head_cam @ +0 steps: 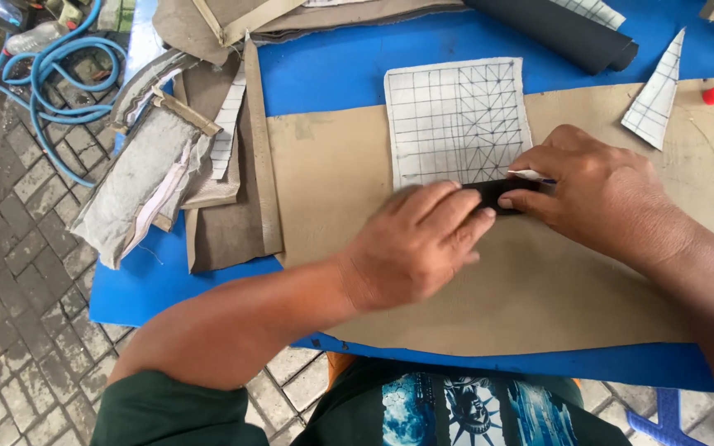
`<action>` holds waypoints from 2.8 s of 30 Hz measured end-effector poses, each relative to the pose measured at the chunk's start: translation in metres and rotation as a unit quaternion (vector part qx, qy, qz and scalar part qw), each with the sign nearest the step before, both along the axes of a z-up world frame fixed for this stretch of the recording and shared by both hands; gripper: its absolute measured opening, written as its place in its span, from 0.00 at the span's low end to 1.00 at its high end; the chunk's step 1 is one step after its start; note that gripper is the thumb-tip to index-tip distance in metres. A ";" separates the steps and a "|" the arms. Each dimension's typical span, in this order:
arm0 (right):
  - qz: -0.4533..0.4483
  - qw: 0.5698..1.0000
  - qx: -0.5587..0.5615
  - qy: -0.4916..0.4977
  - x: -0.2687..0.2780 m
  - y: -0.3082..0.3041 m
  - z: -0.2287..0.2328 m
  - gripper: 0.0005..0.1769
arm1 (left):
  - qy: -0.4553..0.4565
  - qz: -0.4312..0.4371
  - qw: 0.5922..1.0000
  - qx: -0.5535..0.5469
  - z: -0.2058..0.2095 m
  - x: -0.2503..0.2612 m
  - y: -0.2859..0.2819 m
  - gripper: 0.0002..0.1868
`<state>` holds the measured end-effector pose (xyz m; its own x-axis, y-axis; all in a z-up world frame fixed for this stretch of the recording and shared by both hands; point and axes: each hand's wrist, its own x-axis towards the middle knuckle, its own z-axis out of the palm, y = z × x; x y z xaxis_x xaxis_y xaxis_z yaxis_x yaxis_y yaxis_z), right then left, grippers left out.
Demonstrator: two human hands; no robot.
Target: Apply glue to a leather strip and attach a paper template
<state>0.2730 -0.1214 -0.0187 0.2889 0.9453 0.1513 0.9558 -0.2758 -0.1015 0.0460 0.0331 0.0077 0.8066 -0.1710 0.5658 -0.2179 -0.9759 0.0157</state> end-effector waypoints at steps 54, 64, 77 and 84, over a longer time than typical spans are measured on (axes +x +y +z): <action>0.020 0.951 -0.081 0.297 0.019 0.008 0.072 0.16 | 0.148 0.012 0.989 -0.018 -0.018 -0.005 -0.009 0.48; 0.131 0.919 0.104 0.358 0.014 0.004 0.036 0.14 | 0.114 -0.020 0.985 -0.131 -0.021 0.012 0.018 0.30; -0.006 0.989 0.082 0.122 0.012 0.018 -0.001 0.18 | 0.030 0.118 0.989 -0.080 -0.035 0.023 0.046 0.19; 0.113 0.988 0.079 -0.067 0.000 0.016 0.009 0.16 | 0.060 0.155 0.986 0.028 -0.027 0.014 0.039 0.21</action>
<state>0.2727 -0.1054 -0.0092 0.0396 0.9453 0.3238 0.9990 -0.0438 0.0054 0.0600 0.0718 -0.0198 0.8859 0.0652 0.4592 0.0905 -0.9953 -0.0332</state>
